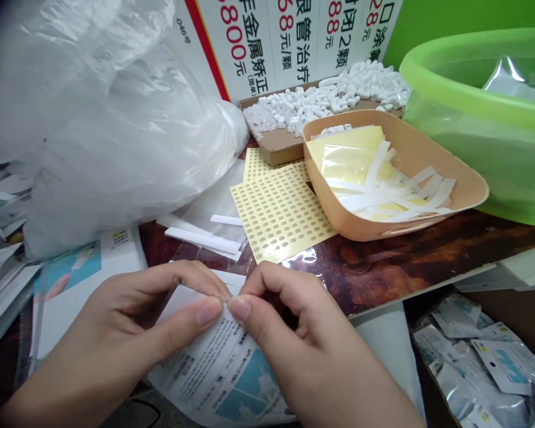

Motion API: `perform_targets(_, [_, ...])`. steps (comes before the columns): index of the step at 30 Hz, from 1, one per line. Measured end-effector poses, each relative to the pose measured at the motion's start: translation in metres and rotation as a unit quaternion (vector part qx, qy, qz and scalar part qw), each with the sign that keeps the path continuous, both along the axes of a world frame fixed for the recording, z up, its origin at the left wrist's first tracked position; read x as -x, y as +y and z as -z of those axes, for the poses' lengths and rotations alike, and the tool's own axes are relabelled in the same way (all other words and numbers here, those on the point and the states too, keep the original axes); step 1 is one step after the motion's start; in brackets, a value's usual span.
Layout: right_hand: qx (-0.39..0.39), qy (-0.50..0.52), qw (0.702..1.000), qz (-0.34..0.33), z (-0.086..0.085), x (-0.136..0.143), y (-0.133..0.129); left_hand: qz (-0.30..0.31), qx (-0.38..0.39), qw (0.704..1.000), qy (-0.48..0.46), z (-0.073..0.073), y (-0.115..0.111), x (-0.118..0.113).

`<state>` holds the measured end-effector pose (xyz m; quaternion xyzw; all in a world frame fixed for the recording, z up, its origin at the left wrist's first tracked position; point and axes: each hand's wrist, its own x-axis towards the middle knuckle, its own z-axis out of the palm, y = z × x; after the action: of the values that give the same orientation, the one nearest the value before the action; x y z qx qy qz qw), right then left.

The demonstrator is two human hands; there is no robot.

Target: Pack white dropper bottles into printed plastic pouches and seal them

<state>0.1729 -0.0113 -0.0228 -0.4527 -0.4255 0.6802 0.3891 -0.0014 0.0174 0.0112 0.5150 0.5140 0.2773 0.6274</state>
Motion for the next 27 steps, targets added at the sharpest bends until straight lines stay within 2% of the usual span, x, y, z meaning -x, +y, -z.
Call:
perform_targets(3, [0.070, 0.082, 0.994, 0.002, -0.001, 0.002, 0.003, 0.002, 0.004, 1.000, -0.011, 0.000, 0.002, 0.002])
perform_targets(8, [0.069, 0.085, 0.994, 0.019, -0.001, 0.007, 0.003, -0.006, 0.022, 1.000, -0.005, 0.004, 0.002, 0.004])
perform_targets(12, [0.019, 0.010, 0.999, 0.047, 0.002, 0.011, 0.001, -0.012, 0.009, 1.000, 0.005, 0.007, 0.002, 0.006])
perform_targets(20, [-0.059, -0.078, 0.994, 0.056, 0.004, 0.014, -0.001, 0.004, -0.006, 1.000, 0.014, 0.005, 0.005, 0.004])
perform_targets(27, [-0.216, -0.187, 0.957, 0.050, 0.001, 0.014, 0.001, 0.042, 0.044, 0.997, -0.037, 0.009, 0.005, 0.007])
